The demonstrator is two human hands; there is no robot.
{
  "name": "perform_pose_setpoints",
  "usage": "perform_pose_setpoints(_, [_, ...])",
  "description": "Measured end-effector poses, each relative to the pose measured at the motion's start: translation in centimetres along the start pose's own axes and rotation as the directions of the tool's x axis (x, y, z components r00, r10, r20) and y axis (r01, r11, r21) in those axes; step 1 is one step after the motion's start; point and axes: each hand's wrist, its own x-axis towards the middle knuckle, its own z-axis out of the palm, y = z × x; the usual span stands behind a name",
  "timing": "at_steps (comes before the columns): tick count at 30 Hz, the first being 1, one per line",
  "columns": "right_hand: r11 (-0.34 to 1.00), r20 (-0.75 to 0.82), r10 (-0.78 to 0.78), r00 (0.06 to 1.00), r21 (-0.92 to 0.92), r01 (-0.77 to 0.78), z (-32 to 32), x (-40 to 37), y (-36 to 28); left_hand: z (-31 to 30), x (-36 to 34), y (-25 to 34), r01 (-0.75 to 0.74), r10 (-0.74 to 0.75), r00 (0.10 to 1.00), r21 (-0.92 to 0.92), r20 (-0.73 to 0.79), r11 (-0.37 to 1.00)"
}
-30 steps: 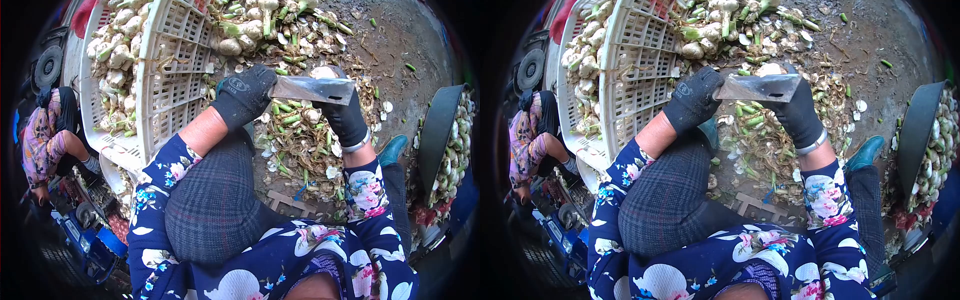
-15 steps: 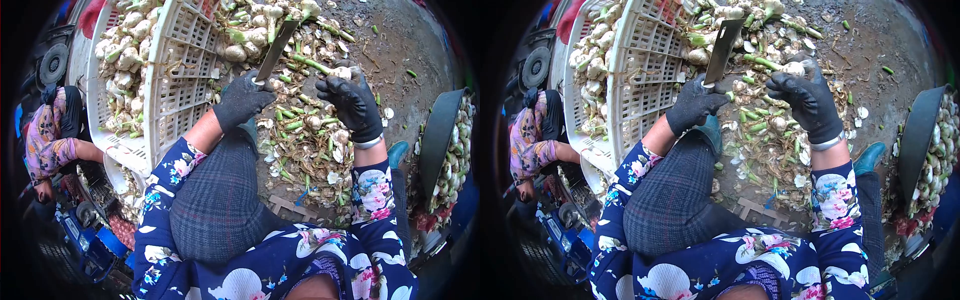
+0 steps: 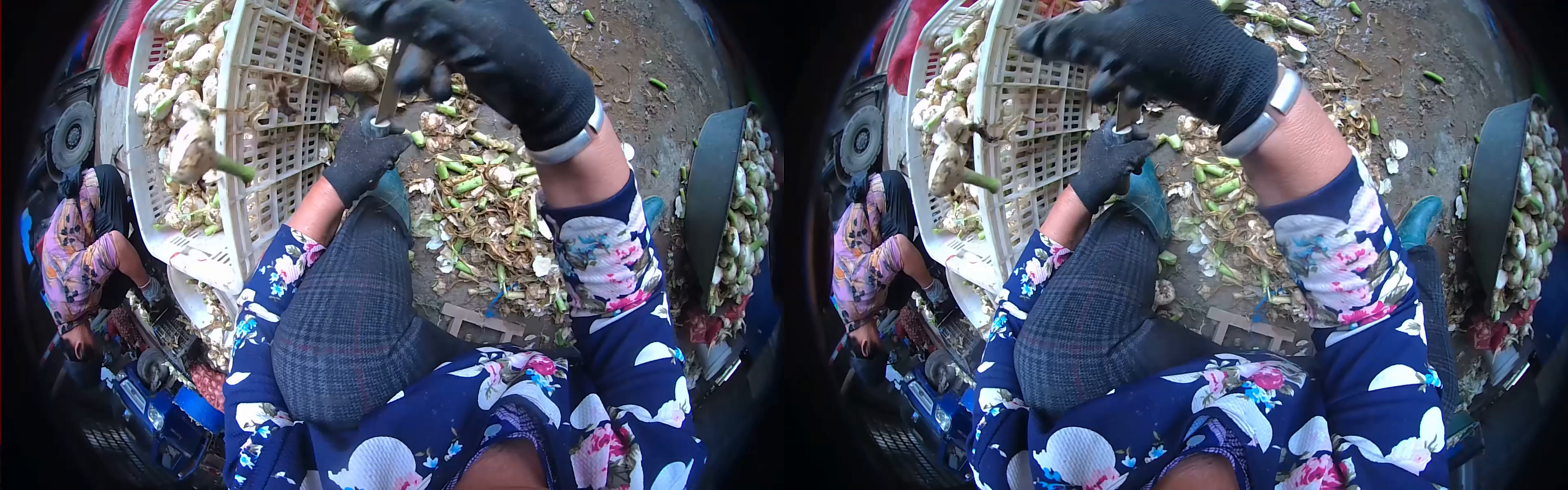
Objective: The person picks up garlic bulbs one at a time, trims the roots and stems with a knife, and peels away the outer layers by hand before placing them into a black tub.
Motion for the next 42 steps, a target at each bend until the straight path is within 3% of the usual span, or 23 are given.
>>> perform_pose_setpoints(1, [0.868,0.122,0.443,0.888,0.192,-0.459,-2.4,-2.0,1.6,0.2,-0.4,0.5,0.039,-0.037,0.999,-0.112,0.015,0.993])
perform_pose_setpoints(3, [0.688,-0.158,0.716,0.68,-0.01,-0.726,-6.9,-6.7,2.7,0.1,-0.6,-0.3,0.106,-0.1,0.993,-0.107,0.06,0.989])
perform_pose_setpoints(4, [0.587,-0.17,0.798,0.579,0.001,-0.809,-7.1,-10.3,4.3,0.1,-0.6,-0.8,0.116,-0.109,0.992,-0.115,0.071,0.987])
perform_pose_setpoints(6, [0.459,-0.059,0.87,0.489,-0.264,-0.848,-6.9,-15.2,4.1,-0.1,-0.3,-1.6,-0.059,0.052,0.996,0.097,0.074,0.993])
perform_pose_setpoints(8, [0.244,0.062,0.963,0.261,-0.606,-0.757,-5.6,-18.2,3.8,-0.3,-0.1,-1.9,-0.076,0.066,0.995,0.12,0.08,0.99])
perform_pose_setpoints(9, [0.297,0.127,0.946,0.297,-0.708,-0.641,-4.7,-20.6,4.1,-0.3,-0.2,-2.1,-0.089,0.077,0.994,0.144,0.081,0.986])
perform_pose_setpoints(11, [0.281,0.183,0.955,0.235,-0.814,-0.509,-4.2,-20.7,3.3,-0.1,-0.3,-2.3,-0.066,0.058,0.996,0.121,0.069,0.99])
perform_pose_setpoints(14, [0.356,0.198,0.919,0.341,-0.789,-0.501,-5.3,-21.8,5.4,-0.1,-0.5,-1.8,-0.068,0.051,0.995,0.202,0.086,0.977])
perform_pose_setpoints(15, [0.273,0.138,0.949,0.283,-0.808,-0.522,-5.8,-19.0,3.8,-0.1,-0.3,-2.0,-0.112,0.093,0.991,0.228,0.091,0.967])
perform_pose_setpoints(17, [0.478,0.045,0.742,0.668,-0.735,-0.481,-6.2,-19.1,4.0,0.1,-0.2,-1.4,-0.156,0.138,0.987,0.256,0.084,0.954])
perform_pose_setpoints(18, [0.428,-0.073,0.809,0.584,-0.608,-0.669,-5.7,-18.4,3.4,0.5,-0.3,-0.4,-0.142,0.125,0.987,0.186,0.098,0.972])
perform_pose_setpoints(19, [0.554,-0.02,0.775,0.631,-0.459,-0.695,-5.5,-16.7,2.2,0.6,-0.2,0.3,-0.128,0.115,0.987,0.116,0.112,0.985])
perform_pose_setpoints(21, [0.434,0.175,0.863,0.475,0.226,-0.872,-4.8,-15.5,1.7,0.7,0.0,0.7,-0.11,0.09,0.989,0.188,0.114,0.976])
perform_pose_setpoints(22, [0.314,0.115,0.869,0.481,0.622,-0.717,-3.7,-14.4,-0.1,0.8,0.0,1.3,-0.242,0.216,0.969,0.287,0.119,0.927])
perform_pose_setpoints(27, [0.225,0.294,0.807,0.512,0.649,-0.727,-2.2,-12.5,-1.8,1.2,-0.6,3.5,-0.52,0.499,0.84,0.584,0.215,0.624])
perform_pose_setpoints(30, [0.593,0.13,0.725,0.677,0.383,-0.708,-1.6,-12.5,-2.2,0.8,-0.7,3.5,-0.491,0.494,0.844,0.675,0.211,0.551])
perform_pose_setpoints(31, [0.595,0.132,0.723,0.679,0.382,-0.708,-1.7,-12.5,-2.2,0.7,-0.7,3.8,-0.482,0.503,0.838,0.715,0.209,0.506])
perform_pose_setpoints(33, [0.391,0.17,0.851,0.497,0.426,-0.816,-1.9,-12.3,-2.4,0.6,-0.7,4.0,-0.485,0.514,0.832,0.723,0.209,0.492])
perform_pose_setpoints(34, [0.391,0.172,0.851,0.497,0.424,-0.817,-1.7,-12.4,-2.6,0.6,-0.8,4.1,-0.488,0.523,0.826,0.732,0.211,0.476])
perform_pose_setpoints(36, [0.646,-0.035,0.748,0.662,0.267,-0.716,-1.2,-12.7,-2.9,0.7,-0.9,4.3,-0.477,0.509,0.833,0.747,0.215,0.464])
perform_pose_setpoints(37, [0.646,-0.033,0.748,0.663,0.266,-0.715,-1.2,-12.6,-3.0,0.8,-0.9,4.4,-0.465,0.495,0.84,0.762,0.22,0.451])
perform_pose_setpoints(39, [0.433,0.045,0.858,0.512,0.475,-0.766,-1.2,-12.4,-3.2,0.9,-0.8,4.4,-0.454,0.489,0.845,0.775,0.218,0.439])
perform_pose_setpoints(42, [0.446,0.044,0.844,0.534,0.495,-0.746,-1.0,-13.4,-2.4,0.9,-1.0,4.7,-0.443,0.483,0.849,0.79,0.216,0.424])
